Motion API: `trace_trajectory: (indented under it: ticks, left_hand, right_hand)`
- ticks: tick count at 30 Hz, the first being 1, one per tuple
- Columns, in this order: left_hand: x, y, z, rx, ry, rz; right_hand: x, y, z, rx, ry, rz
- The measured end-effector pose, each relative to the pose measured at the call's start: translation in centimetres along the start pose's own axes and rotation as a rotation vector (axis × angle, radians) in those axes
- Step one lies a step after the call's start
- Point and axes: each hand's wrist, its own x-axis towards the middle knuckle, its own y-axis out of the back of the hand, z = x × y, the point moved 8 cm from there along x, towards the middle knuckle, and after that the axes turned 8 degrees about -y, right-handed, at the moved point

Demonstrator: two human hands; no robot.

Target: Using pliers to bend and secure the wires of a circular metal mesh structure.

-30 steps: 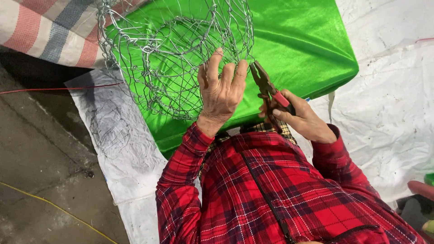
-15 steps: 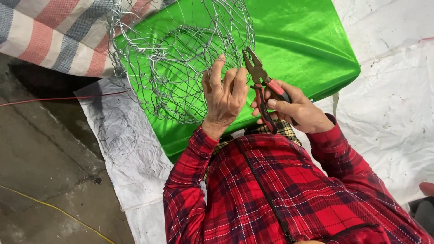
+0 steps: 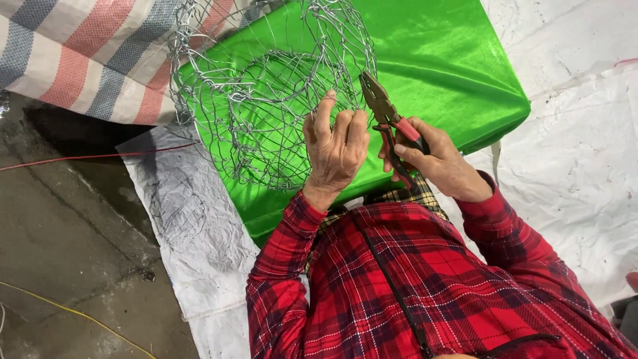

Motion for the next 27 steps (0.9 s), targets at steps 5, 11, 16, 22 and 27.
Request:
trace_trajectory:
  ticks: [5, 11, 16, 22, 27]
  left_hand:
    - [0.0, -0.1, 0.1, -0.017, 0.003, 0.005]
    - [0.3, 0.1, -0.1, -0.022, 0.012, 0.009]
    - [0.7, 0.6, 0.1, -0.002, 0.001, 0.029]
    - [0.7, 0.9, 0.2, 0.02, -0.011, 0.041]
    - [1.4, 1.3, 0.1, 0.036, 0.0, 0.043]
  right_hand:
    - [-0.2, 0.8, 0.5, -0.147, -0.05, 0.074]
    - [-0.9, 0.3, 0.2, -0.402, -0.071, 0.173]
    - [-1.7, -0.9, -3.2, -0.232, -0.14, 0.095]
    - [-1.1, -1.2, -4.7, -0.107, -0.102, 0.057]
    - [-0.8, -0.9, -3.8, 0.032, -0.105, -0.012]
